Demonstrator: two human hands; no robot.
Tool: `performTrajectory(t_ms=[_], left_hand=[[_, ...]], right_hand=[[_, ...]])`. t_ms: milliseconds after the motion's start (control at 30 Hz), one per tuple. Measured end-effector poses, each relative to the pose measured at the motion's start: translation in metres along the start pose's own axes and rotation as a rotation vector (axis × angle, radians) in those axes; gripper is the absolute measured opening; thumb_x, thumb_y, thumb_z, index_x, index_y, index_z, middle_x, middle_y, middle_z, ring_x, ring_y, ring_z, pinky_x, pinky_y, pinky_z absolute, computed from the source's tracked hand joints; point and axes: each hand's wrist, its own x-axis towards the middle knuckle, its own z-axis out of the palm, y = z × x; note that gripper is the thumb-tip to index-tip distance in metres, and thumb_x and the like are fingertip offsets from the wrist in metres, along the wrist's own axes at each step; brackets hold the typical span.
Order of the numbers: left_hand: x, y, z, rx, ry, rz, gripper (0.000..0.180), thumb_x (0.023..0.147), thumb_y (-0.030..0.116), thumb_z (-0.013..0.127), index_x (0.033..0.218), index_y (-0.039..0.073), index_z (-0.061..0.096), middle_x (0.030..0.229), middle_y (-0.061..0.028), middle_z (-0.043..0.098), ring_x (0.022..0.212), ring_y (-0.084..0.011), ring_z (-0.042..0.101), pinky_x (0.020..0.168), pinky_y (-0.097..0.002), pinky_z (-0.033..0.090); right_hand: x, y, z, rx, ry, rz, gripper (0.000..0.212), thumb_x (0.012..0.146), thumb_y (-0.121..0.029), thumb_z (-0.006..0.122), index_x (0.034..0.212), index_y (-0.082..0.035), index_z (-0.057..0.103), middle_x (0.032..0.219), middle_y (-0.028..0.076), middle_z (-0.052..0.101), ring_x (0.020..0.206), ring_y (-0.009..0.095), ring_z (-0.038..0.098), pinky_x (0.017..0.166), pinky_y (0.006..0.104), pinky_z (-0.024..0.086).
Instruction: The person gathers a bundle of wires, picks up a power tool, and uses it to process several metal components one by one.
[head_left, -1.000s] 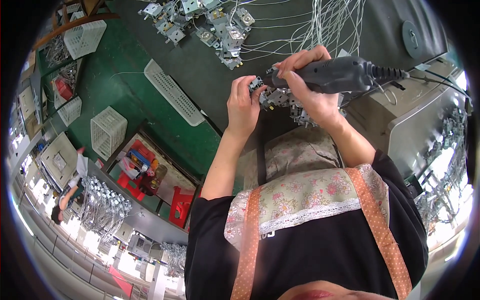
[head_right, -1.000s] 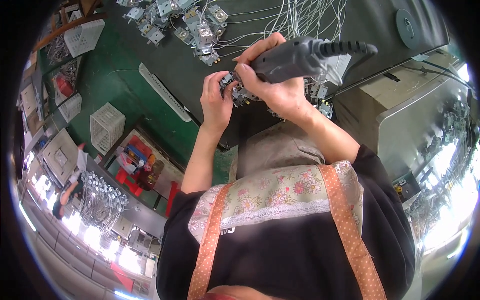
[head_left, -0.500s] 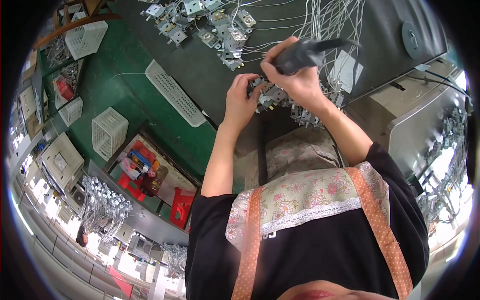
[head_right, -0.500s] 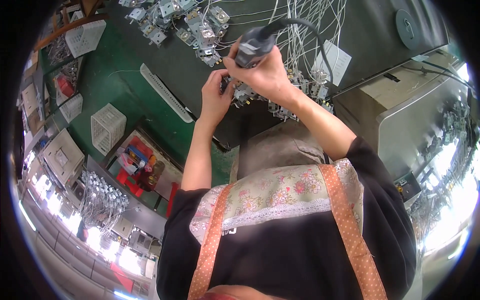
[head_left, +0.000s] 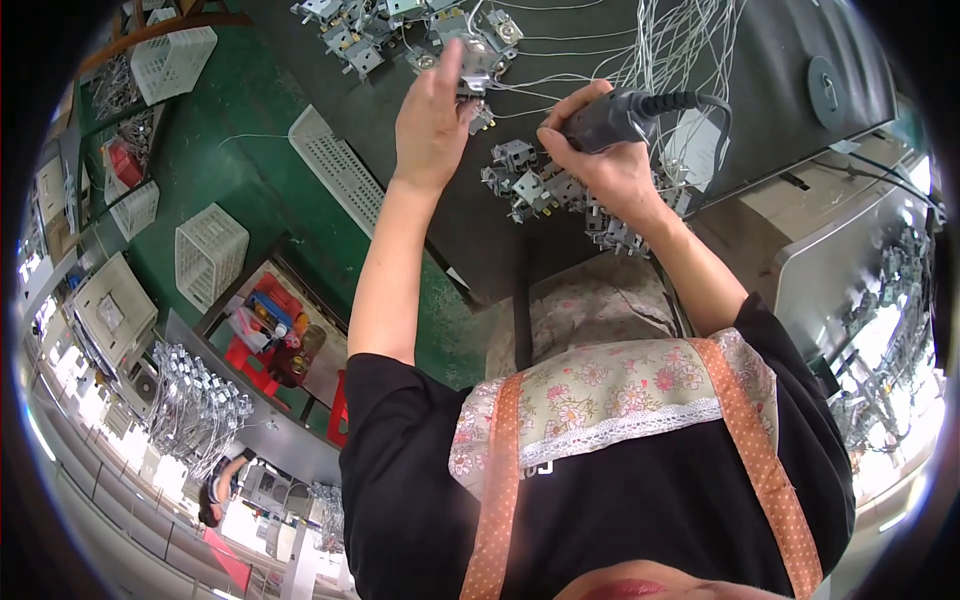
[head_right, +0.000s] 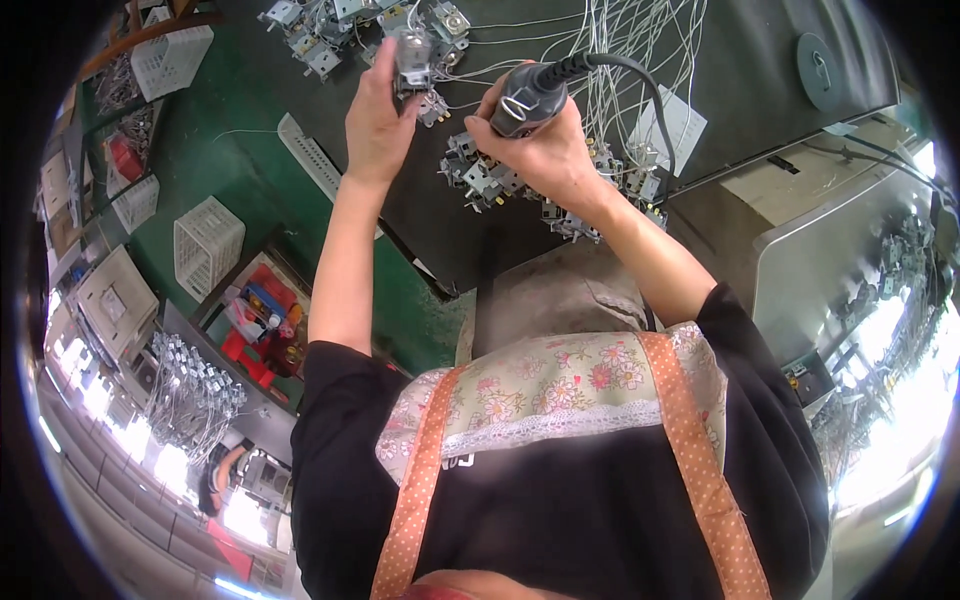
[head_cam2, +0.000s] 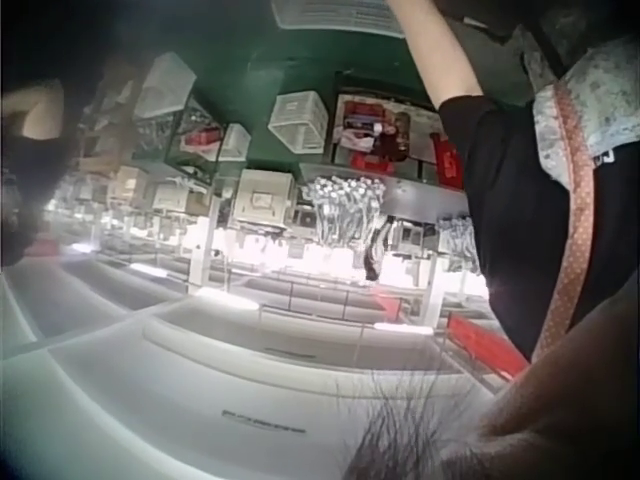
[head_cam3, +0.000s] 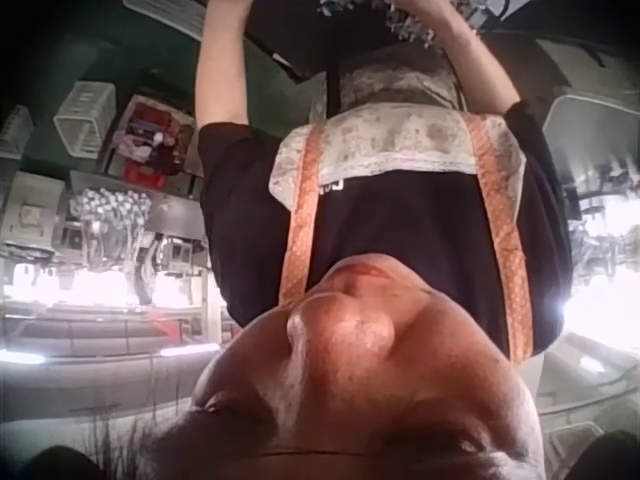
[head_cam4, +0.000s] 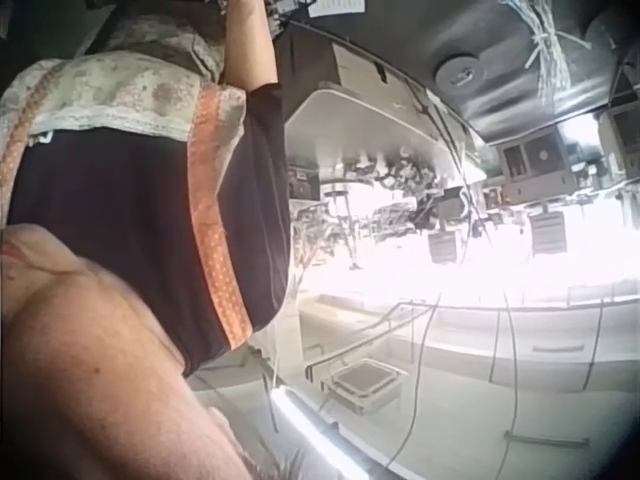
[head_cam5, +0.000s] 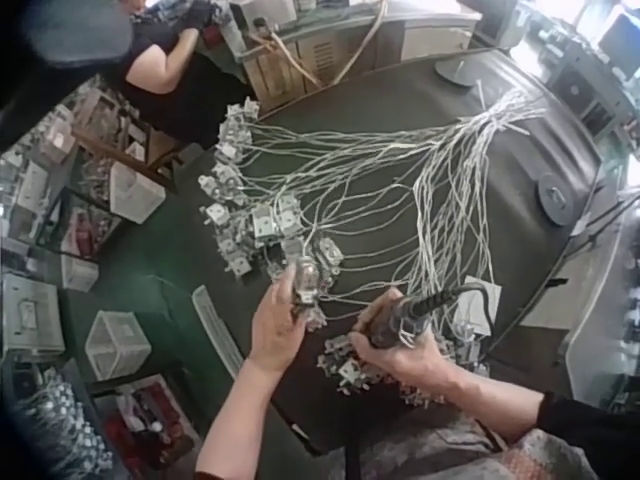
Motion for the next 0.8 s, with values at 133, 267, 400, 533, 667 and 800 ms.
performTrajectory(t_ms=[133, 267, 400, 533, 667, 800], left_hand=[[-0.006, 0.002, 0.005, -0.073, -0.026, -0.030, 0.066, 0.064, 0.008, 0.084, 0.119, 0.005, 0.048, 0.098, -0.0119, 0.061, 0.082, -0.0308, 0.060, 0.072, -0.0377, 0.051], [-0.013, 0.027, 0.006, -0.385, 0.091, -0.394, 0.057, 0.065, 0.014, 0.085, 0.113, 0.006, 0.055, 0.098, -0.0083, 0.063, 0.078, -0.0247, 0.058, 0.070, -0.0348, 0.049], [-0.020, 0.043, -0.007, -0.154, -0.080, -0.185, 0.045, 0.067, 0.016, 0.084, 0.106, 0.008, 0.061, 0.094, -0.0061, 0.061, 0.083, -0.0261, 0.056, 0.071, -0.0371, 0.047], [-0.052, 0.059, 0.004, -0.253, -0.091, -0.237, 0.041, 0.072, 0.012, 0.081, 0.108, 0.010, 0.062, 0.092, -0.0074, 0.058, 0.086, -0.0293, 0.058, 0.073, -0.0389, 0.048], [-0.056, 0.067, 0.009, -0.313, -0.013, -0.274, 0.033, 0.077, 0.004, 0.075, 0.107, 0.007, 0.061, 0.097, -0.0108, 0.061, 0.088, -0.0332, 0.062, 0.074, -0.0401, 0.050], [-0.054, 0.071, 0.007, -0.398, -0.082, -0.359, 0.032, 0.079, 0.006, 0.075, 0.107, 0.005, 0.060, 0.097, -0.0133, 0.063, 0.086, -0.0339, 0.063, 0.073, -0.0402, 0.050]], right_hand=[[0.003, 0.010, 0.000, 0.013, 0.018, -0.031, 0.021, 0.082, -0.004, 0.072, 0.095, -0.004, 0.055, 0.084, 0.002, 0.061, 0.074, 0.008, 0.056, 0.067, 0.0230, 0.047], [0.001, 0.008, -0.006, -0.013, -0.004, 0.002, 0.022, 0.081, -0.004, 0.072, 0.095, -0.004, 0.055, 0.086, 0.002, 0.062, 0.076, 0.008, 0.057, 0.068, 0.0241, 0.048], [-0.002, -0.002, -0.008, 0.014, 0.090, -0.045, 0.021, 0.079, -0.003, 0.073, 0.092, -0.003, 0.055, 0.084, 0.003, 0.063, 0.076, 0.009, 0.059, 0.069, 0.0251, 0.049], [-0.013, -0.012, -0.012, 0.256, 0.156, -0.171, 0.027, 0.080, 0.001, 0.070, 0.097, -0.002, 0.049, 0.088, 0.008, 0.064, 0.083, 0.014, 0.062, 0.080, 0.0294, 0.052], [-0.015, -0.026, -0.015, 0.374, 0.062, -0.359, 0.028, 0.081, 0.006, 0.065, 0.098, -0.001, 0.045, 0.091, 0.012, 0.061, 0.094, 0.020, 0.062, 0.091, 0.0364, 0.051], [-0.015, -0.024, -0.010, 0.334, 0.066, -0.300, 0.028, 0.080, 0.007, 0.065, 0.097, -0.002, 0.044, 0.090, 0.012, 0.062, 0.095, 0.021, 0.062, 0.089, 0.0370, 0.051]])
